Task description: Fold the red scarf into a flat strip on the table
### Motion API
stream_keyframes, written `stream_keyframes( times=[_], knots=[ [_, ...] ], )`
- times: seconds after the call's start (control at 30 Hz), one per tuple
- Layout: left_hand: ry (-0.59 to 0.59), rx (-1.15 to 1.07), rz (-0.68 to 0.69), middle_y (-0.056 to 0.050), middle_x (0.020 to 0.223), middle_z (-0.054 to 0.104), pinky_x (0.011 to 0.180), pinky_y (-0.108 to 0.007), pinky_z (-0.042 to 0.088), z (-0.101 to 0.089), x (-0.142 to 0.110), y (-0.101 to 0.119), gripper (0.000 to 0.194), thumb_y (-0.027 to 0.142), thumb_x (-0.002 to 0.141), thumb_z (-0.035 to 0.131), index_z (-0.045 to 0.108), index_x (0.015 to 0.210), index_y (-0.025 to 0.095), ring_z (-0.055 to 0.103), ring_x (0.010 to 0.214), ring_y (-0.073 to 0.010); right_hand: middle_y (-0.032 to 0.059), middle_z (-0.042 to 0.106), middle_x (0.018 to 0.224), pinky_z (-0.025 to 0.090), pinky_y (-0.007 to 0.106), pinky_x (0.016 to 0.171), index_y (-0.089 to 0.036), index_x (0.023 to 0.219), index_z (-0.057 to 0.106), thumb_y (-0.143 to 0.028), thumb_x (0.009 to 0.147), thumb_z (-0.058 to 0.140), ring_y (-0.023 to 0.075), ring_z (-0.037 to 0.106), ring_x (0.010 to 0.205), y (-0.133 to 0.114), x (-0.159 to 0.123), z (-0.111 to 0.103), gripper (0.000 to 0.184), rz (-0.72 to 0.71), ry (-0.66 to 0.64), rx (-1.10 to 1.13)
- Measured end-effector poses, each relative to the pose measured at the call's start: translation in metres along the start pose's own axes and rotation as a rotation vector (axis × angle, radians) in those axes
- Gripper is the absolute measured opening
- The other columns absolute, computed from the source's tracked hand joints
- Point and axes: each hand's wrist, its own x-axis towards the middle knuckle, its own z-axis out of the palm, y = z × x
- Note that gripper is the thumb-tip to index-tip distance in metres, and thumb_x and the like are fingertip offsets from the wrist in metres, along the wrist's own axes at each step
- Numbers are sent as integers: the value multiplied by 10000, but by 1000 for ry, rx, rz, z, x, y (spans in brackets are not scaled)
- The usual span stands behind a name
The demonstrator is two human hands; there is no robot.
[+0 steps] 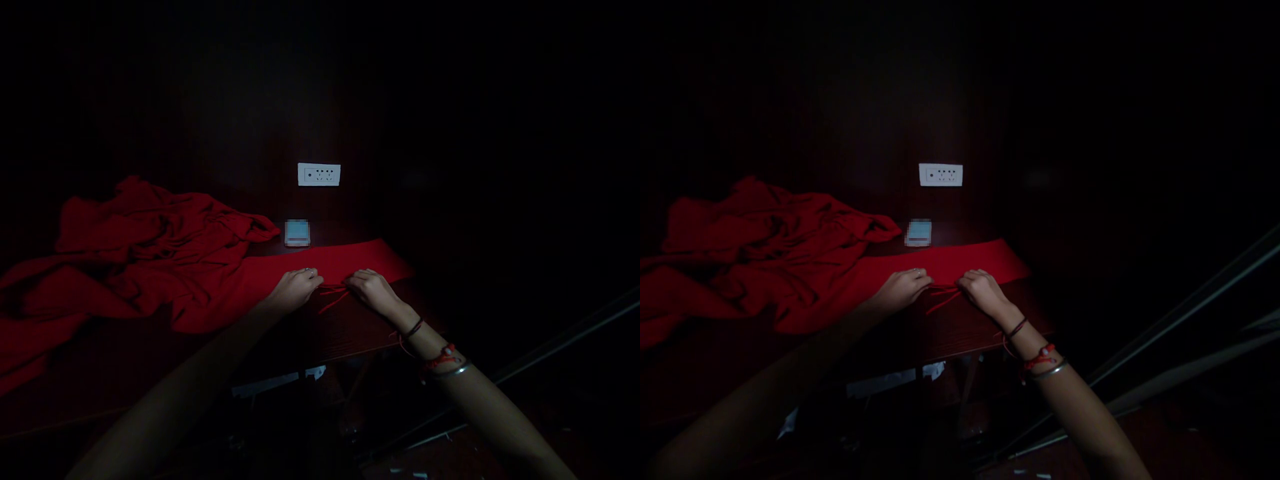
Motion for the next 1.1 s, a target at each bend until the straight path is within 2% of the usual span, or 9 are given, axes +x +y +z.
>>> stream_keyframes(
  times=[0.23, 0.4, 0.63, 0.77, 0.93, 1.1],
  knots=[
    [48, -90, 20, -18, 852, 526, 691, -221, 389, 2, -1, -2, 184, 207, 845, 370, 550, 882, 198, 500, 788, -132, 63, 595, 890, 328, 262, 724, -163, 976, 578, -264, 851, 400, 154, 488, 811, -2, -1, 1, 240, -4, 66, 26],
    [60, -154, 26, -15, 852, 520, 686, -215, 384, -1, -4, -9, 187, 242, 847, 382, 558, 892, 199, 492, 789, -130, 54, 599, 800, 306, 260, 695, -161, 916, 599, -213, 853, 393, 147, 472, 752, -3, 2, 1, 221, -42, 46, -18],
    [77, -181, 73, -34, 832, 506, 715, -231, 382, 0, -6, -13, 232, 84, 801, 355, 554, 876, 177, 463, 797, -145, 57, 578, 728, 284, 261, 653, -144, 828, 603, -218, 855, 385, 147, 435, 680, -3, 3, 3, 232, 13, 134, -79],
    [32, -250, 90, -39, 850, 508, 749, -243, 383, 1, -9, -12, 264, 50, 776, 348, 549, 893, 176, 460, 811, -149, 50, 574, 727, 275, 269, 662, -154, 810, 594, -229, 864, 367, 149, 432, 690, -4, -1, 2, 245, 2, 129, -124],
    [-64, -377, 198, -22, 911, 526, 825, -228, 361, -3, -14, -13, 315, 7, 709, 379, 548, 906, 186, 469, 874, -134, 38, 578, 772, 284, 260, 664, -169, 834, 581, -237, 865, 372, 137, 448, 711, -3, -11, 1, 222, -46, 51, -94],
    [-84, -395, 230, -19, 930, 537, 833, -224, 361, -7, -14, -16, 356, -2, 701, 374, 556, 937, 192, 471, 896, -130, 48, 572, 788, 315, 247, 662, -165, 864, 583, -214, 861, 371, 135, 458, 706, -3, -12, -2, 218, -25, 35, -63]
  ],
)
